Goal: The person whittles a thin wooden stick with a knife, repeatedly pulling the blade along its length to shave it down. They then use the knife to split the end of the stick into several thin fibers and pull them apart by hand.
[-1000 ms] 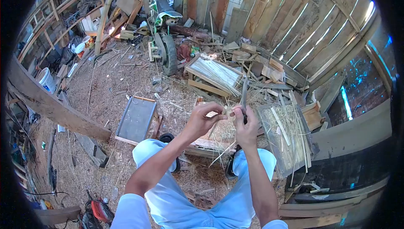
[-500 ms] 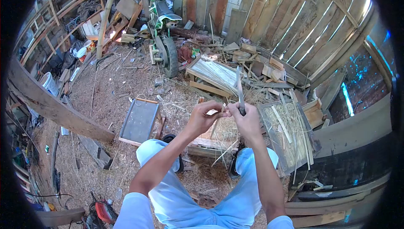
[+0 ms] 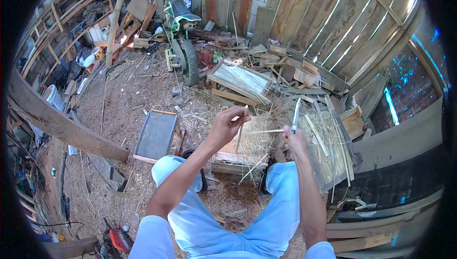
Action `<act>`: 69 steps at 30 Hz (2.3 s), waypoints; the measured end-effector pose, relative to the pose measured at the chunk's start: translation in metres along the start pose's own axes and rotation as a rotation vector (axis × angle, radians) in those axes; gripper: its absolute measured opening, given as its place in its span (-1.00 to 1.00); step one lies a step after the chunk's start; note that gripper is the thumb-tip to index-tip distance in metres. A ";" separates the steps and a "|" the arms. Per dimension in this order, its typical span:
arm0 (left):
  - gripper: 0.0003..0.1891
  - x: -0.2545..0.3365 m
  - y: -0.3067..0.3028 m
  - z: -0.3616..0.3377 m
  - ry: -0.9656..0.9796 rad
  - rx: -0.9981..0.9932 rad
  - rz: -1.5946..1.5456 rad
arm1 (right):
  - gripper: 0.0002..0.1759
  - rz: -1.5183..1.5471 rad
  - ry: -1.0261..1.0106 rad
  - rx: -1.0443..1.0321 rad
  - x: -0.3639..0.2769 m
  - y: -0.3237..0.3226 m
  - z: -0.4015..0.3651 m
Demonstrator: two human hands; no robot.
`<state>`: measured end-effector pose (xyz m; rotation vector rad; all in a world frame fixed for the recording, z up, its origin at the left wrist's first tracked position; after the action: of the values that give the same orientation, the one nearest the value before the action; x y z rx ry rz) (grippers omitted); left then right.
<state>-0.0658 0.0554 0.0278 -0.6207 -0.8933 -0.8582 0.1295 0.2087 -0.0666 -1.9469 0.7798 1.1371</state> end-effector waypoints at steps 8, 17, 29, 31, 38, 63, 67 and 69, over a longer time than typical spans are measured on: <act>-0.89 -0.005 -0.002 0.005 0.054 0.027 0.066 | -0.73 -0.187 -0.001 0.371 0.053 -0.126 0.035; -0.82 -0.005 0.021 0.000 0.027 0.071 -0.006 | -0.67 -0.515 -0.397 0.292 -0.047 -0.050 -0.016; -0.88 0.027 0.014 -0.017 0.049 0.010 -0.032 | -0.78 -0.417 -0.554 0.082 -0.116 0.050 -0.140; -0.87 0.025 0.012 -0.019 0.062 0.010 -0.032 | -0.79 -0.456 -0.552 0.081 -0.116 0.053 -0.144; -0.83 0.032 0.010 -0.026 0.104 -0.019 -0.020 | -0.76 -0.619 -0.577 0.069 -0.119 0.065 -0.148; -0.75 0.031 0.010 -0.023 0.024 -0.063 0.044 | -0.76 -0.860 -0.570 0.008 -0.122 0.070 -0.139; -0.68 0.049 -0.019 -0.015 0.174 0.076 0.178 | -0.75 -0.874 -0.555 0.037 -0.119 0.065 -0.138; -0.71 0.081 -0.031 0.009 0.321 0.203 0.178 | -0.75 -0.880 -0.542 0.047 -0.122 0.064 -0.140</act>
<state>-0.0680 0.0159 0.1056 -0.3655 -0.6143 -0.6727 0.0902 0.0740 0.0710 -1.5377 -0.3256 0.9716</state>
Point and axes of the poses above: each hand's wrist, its own z-axis towards the middle knuckle, its own y-axis out of the palm, x = y × z, the point moved 7 cm from there along z, towards the middle knuckle, and after that the axes turned 11 degrees about -z, right-handed, at the moved point
